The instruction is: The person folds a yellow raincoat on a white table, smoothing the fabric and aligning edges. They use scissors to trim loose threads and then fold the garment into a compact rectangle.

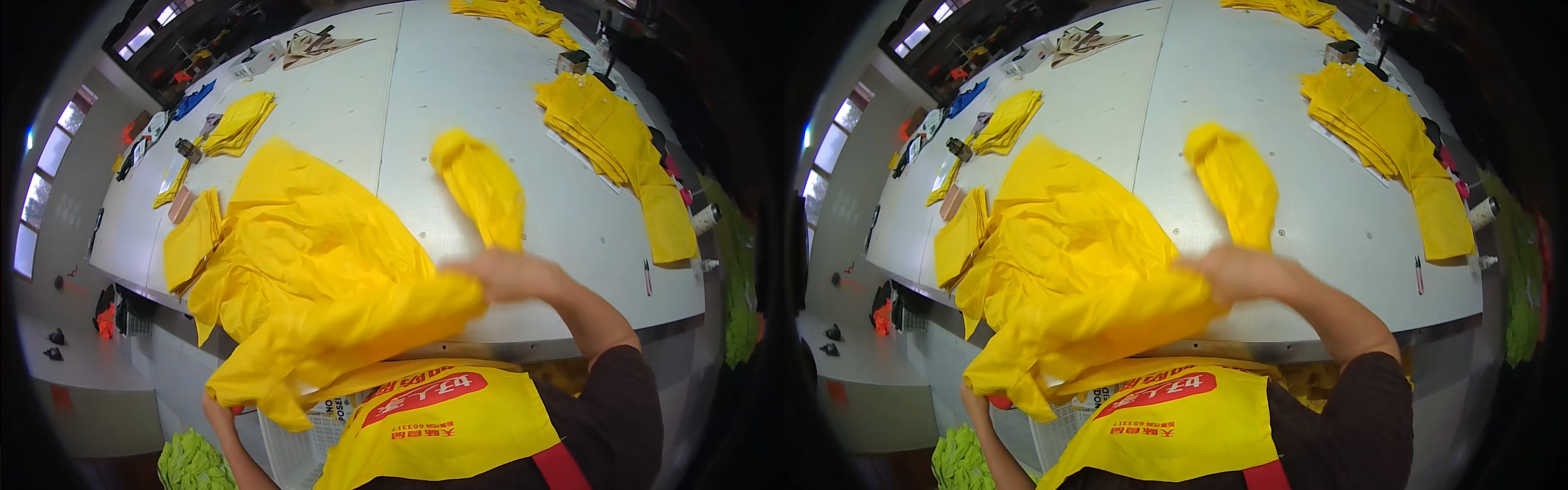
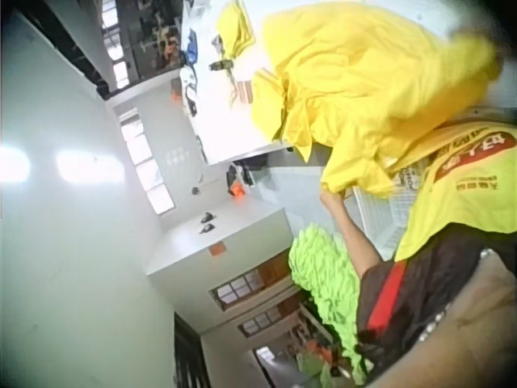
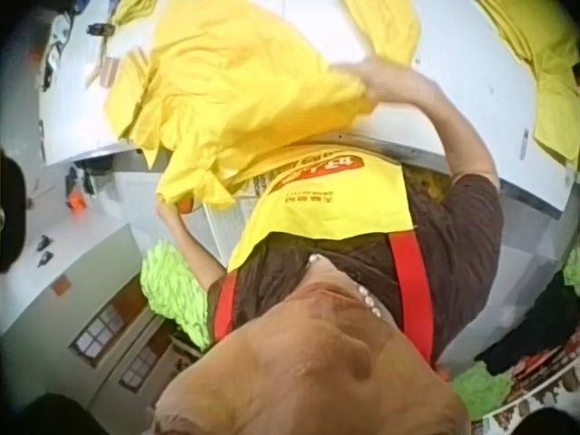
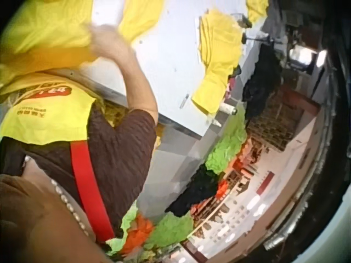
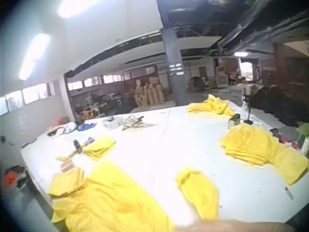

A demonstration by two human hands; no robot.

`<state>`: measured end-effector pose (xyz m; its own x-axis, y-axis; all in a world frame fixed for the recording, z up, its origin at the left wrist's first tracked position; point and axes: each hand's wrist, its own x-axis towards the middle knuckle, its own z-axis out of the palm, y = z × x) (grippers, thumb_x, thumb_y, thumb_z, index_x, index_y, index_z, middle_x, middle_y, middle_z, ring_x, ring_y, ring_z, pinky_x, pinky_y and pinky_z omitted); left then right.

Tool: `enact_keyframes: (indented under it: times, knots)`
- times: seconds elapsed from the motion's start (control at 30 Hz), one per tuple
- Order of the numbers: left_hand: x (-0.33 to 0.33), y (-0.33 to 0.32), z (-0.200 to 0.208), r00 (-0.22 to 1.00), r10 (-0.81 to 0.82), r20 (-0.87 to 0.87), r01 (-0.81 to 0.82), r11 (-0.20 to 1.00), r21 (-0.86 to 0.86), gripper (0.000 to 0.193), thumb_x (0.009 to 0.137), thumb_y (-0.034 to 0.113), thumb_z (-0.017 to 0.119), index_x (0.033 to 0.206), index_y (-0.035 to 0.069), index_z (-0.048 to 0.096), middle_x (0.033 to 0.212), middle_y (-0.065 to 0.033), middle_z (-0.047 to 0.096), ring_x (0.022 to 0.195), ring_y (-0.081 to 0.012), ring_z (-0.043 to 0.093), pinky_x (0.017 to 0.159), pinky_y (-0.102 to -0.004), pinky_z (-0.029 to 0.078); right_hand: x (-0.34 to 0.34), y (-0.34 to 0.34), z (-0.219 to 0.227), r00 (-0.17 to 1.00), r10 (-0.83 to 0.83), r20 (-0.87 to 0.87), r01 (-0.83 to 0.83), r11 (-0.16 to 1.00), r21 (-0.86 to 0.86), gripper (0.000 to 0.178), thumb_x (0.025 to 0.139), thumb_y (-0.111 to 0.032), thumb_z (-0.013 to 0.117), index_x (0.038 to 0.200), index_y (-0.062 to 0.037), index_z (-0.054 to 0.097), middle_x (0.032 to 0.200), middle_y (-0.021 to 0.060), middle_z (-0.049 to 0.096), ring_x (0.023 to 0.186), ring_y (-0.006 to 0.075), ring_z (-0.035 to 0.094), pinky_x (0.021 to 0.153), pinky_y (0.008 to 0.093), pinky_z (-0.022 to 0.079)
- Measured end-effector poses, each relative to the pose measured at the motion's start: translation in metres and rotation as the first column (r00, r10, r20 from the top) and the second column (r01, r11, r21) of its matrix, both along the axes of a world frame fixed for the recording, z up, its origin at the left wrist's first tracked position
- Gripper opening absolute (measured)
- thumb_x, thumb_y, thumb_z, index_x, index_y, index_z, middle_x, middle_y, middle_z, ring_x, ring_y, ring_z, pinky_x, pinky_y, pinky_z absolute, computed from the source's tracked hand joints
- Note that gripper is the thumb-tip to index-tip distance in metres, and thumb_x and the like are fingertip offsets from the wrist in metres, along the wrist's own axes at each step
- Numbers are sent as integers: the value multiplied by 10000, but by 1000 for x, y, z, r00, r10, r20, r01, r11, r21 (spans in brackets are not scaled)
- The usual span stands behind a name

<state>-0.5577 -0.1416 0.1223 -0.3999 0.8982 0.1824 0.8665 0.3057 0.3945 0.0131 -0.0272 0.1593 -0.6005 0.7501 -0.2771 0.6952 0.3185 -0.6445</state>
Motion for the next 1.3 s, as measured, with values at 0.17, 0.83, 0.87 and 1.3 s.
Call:
enact_keyframes:
  times: [0.17, 0.83, 0.87, 1.3]
  knots:
    - [-39, 100, 27, 797, -220, 563, 33, 946, 322, 291, 844, 286, 509, 976, 40, 594, 875, -68, 625, 757, -186, 590, 672, -307, 488, -35, -52, 76, 853, 460, -246, -510, 834, -208, 693, 775, -59, 523, 1392, -76, 210, 779, 248, 566, 705, 393, 563, 649, 419, 446]
    - [632, 317, 122, -144, -982, -121, 695, -188, 694, 460, 760, 241, 629, 1143, 10, 522, 1046, -221, 585, 928, -352, 578, 837, -389, 457, 166, -92, -104, -333, -613, -716, 515, 518, -683, 452, 921, -281, 435, 1265, 11, 408, 1229, 154, 499, 1090, 274, 514, 913, 386, 433]
    - [606, 281, 87, -237, -970, -46, 726, -208, 655, 452, 759, 215, 628, 1152, 21, 518, 1029, -226, 585, 939, -374, 563, 828, -397, 455, 183, -94, -114, -324, -675, -663, 571, 419, -706, 476, 907, -273, 473, 1278, 11, 386, 1224, 151, 503, 1073, 274, 525, 907, 379, 434]
    - [212, 272, -181, 259, 184, 948, -4, 982, -190, 379, 858, 322, 563, 1048, -3, 520, 907, -140, 583, 773, -202, 600, 594, -302, 529, 91, -135, -198, -654, -704, -277, 395, -6, -919, 541, 877, -372, 531, 1313, -92, 376, 1312, 85, 442, 1176, 262, 440, 979, 411, 357]
